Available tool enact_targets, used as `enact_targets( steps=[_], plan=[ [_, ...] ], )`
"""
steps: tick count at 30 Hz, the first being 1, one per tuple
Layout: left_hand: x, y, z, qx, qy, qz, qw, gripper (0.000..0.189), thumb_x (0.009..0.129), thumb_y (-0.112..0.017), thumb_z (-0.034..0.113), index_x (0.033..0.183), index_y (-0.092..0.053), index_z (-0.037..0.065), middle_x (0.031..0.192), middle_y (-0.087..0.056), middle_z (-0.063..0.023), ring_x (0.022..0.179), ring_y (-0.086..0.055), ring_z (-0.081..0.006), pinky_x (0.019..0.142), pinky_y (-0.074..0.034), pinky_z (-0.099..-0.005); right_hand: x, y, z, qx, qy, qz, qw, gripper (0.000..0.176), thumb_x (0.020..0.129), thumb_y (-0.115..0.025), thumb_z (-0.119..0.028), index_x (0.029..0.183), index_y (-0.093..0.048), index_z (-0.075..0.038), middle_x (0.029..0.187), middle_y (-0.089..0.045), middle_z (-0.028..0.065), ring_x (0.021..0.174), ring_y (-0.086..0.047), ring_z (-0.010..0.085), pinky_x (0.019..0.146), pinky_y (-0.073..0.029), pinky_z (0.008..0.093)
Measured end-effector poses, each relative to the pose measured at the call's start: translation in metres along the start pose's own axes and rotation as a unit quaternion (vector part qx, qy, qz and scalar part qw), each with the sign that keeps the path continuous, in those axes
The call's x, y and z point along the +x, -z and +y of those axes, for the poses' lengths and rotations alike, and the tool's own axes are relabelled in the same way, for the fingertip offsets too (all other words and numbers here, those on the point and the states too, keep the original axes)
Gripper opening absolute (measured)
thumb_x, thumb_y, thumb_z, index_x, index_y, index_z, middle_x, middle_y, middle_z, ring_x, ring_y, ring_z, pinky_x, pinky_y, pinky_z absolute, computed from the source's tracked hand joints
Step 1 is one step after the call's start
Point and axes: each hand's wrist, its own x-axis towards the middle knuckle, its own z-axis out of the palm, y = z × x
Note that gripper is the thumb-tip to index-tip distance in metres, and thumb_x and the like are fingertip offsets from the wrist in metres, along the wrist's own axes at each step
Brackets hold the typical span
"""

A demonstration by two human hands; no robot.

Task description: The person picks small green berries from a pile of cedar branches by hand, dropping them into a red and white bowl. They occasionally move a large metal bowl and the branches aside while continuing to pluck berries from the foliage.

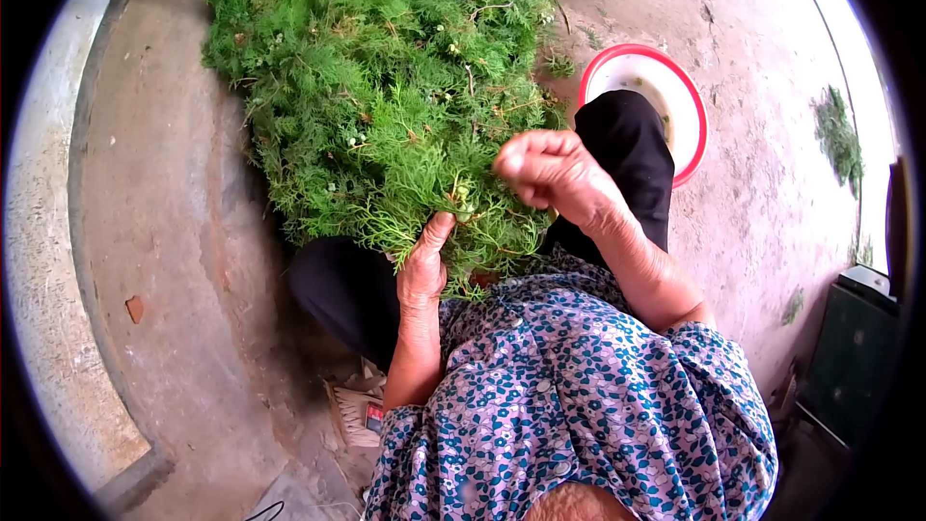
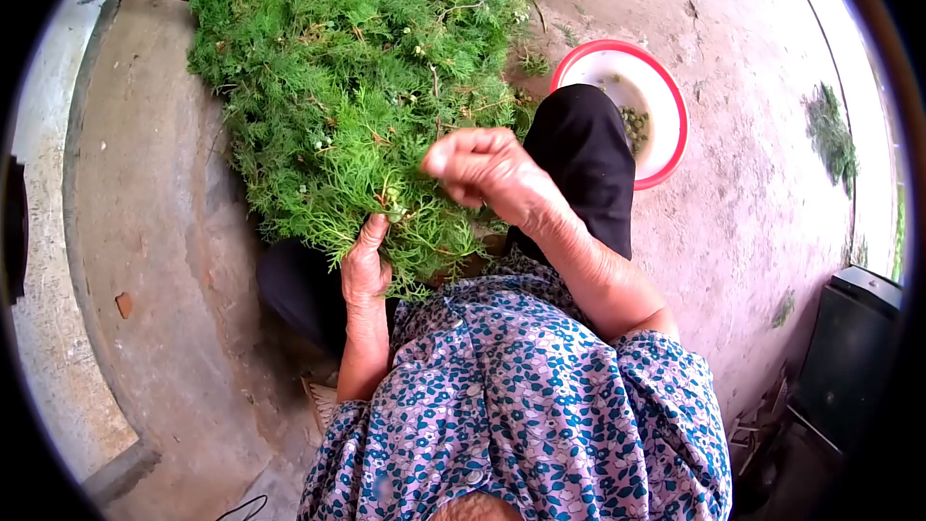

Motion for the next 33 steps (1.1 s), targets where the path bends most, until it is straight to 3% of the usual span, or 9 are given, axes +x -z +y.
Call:
enact_targets(
  steps=[4, 9, 11, 17, 20, 25, 27, 29, 33],
  plan=[
    [0.002, -0.002, -0.006, 0.022, -0.054, -0.024, 0.998, 0.04, 0.081, -0.063, 0.025, 0.112, -0.055, 0.0, 0.11, -0.056, -0.0064, 0.097, -0.052, -0.0162, 0.087, -0.041, -0.029, 0.0, -0.01, 0.0, -0.166, -0.095, -0.025, 0.981, 0.019, 0.079, -0.066, -0.018, 0.092, -0.064, -0.004, 0.068, -0.057, -0.0032, 0.052, -0.045, 0.0025, 0.045, -0.037, 0.0169],
    [0.0, -0.006, -0.004, 0.069, -0.094, -0.014, 0.993, 0.04, 0.076, -0.07, 0.02, 0.108, -0.055, 0.001, 0.103, -0.058, -0.0049, 0.09, -0.053, -0.0165, 0.084, -0.042, -0.0288, 0.003, -0.01, 0.002, -0.201, -0.073, -0.029, 0.976, 0.03, 0.078, -0.067, -0.019, 0.102, -0.061, -0.003, 0.07, -0.057, -0.0023, 0.055, -0.046, 0.0038, 0.05, -0.041, 0.0205],
    [0.0, -0.008, -0.003, 0.062, -0.08, -0.025, 0.994, 0.041, 0.076, -0.069, 0.021, 0.109, -0.055, 0.001, 0.103, -0.058, -0.005, 0.09, -0.053, -0.0165, 0.083, -0.042, -0.0291, 0.007, -0.007, 0.004, -0.209, -0.048, -0.083, 0.973, 0.033, 0.078, -0.067, -0.018, 0.106, -0.058, -0.004, 0.073, -0.057, -0.0024, 0.057, -0.046, 0.0038, 0.052, -0.04, 0.0204],
    [-0.001, -0.008, 0.002, 0.086, -0.045, -0.022, 0.995, 0.041, 0.076, -0.069, 0.019, 0.109, -0.055, 0.001, 0.104, -0.058, -0.0053, 0.091, -0.054, -0.0162, 0.085, -0.042, -0.0284, 0.009, -0.006, 0.006, -0.166, -0.06, -0.075, 0.982, 0.024, 0.075, -0.07, -0.017, 0.089, -0.053, -0.008, 0.069, -0.051, -0.0068, 0.058, -0.044, 0.0009, 0.049, -0.035, 0.0164],
    [-0.002, -0.01, 0.007, -0.008, -0.004, -0.096, 0.995, 0.038, 0.074, -0.069, 0.013, 0.108, -0.056, 0.002, 0.104, -0.059, -0.0046, 0.093, -0.054, -0.0157, 0.086, -0.041, -0.0285, 0.01, -0.004, 0.013, -0.147, -0.02, -0.052, 0.988, 0.024, 0.073, -0.071, -0.013, 0.088, -0.053, -0.008, 0.068, -0.05, -0.0071, 0.055, -0.042, 0.0007, 0.046, -0.034, 0.0159],
    [-0.003, -0.013, 0.011, 0.008, 0.051, -0.094, 0.994, 0.041, 0.073, -0.07, 0.009, 0.11, -0.055, 0.003, 0.105, -0.058, -0.0044, 0.092, -0.054, -0.0151, 0.085, -0.042, -0.0278, 0.007, -0.009, 0.017, -0.138, 0.011, 0.021, 0.99, 0.022, 0.072, -0.071, -0.008, 0.085, -0.053, -0.007, 0.061, -0.051, -0.0057, 0.053, -0.043, 0.0025, 0.047, -0.036, 0.0184],
    [-0.005, -0.019, 0.014, 0.071, 0.005, -0.071, 0.995, 0.038, 0.074, -0.069, 0.01, 0.109, -0.055, 0.002, 0.103, -0.058, -0.004, 0.091, -0.054, -0.0142, 0.084, -0.043, -0.0274, 0.007, -0.011, 0.026, -0.322, 0.161, 0.09, 0.929, 0.022, 0.07, -0.071, -0.007, 0.082, -0.054, -0.004, 0.061, -0.053, -0.0003, 0.053, -0.046, 0.0065, 0.049, -0.041, 0.0238],
    [-0.007, -0.024, 0.016, 0.074, -0.007, -0.063, 0.995, 0.035, 0.076, -0.067, 0.01, 0.107, -0.056, 0.002, 0.101, -0.059, -0.0037, 0.091, -0.054, -0.0137, 0.083, -0.043, -0.0268, 0.005, -0.015, 0.03, -0.403, 0.243, 0.14, 0.871, 0.021, 0.07, -0.069, -0.006, 0.083, -0.054, -0.003, 0.062, -0.055, 0.0041, 0.053, -0.048, 0.0091, 0.051, -0.043, 0.0251],
    [-0.007, -0.028, 0.016, 0.117, 0.027, -0.008, 0.993, 0.032, 0.077, -0.067, 0.011, 0.105, -0.057, 0.001, 0.1, -0.06, -0.0048, 0.09, -0.054, -0.0142, 0.082, -0.043, -0.0267, 0.009, -0.014, 0.037, -0.409, 0.269, 0.165, 0.856, 0.019, 0.071, -0.068, -0.006, 0.082, -0.053, -0.003, 0.065, -0.056, 0.0065, 0.053, -0.05, 0.0109, 0.051, -0.044, 0.0256]
  ],
)
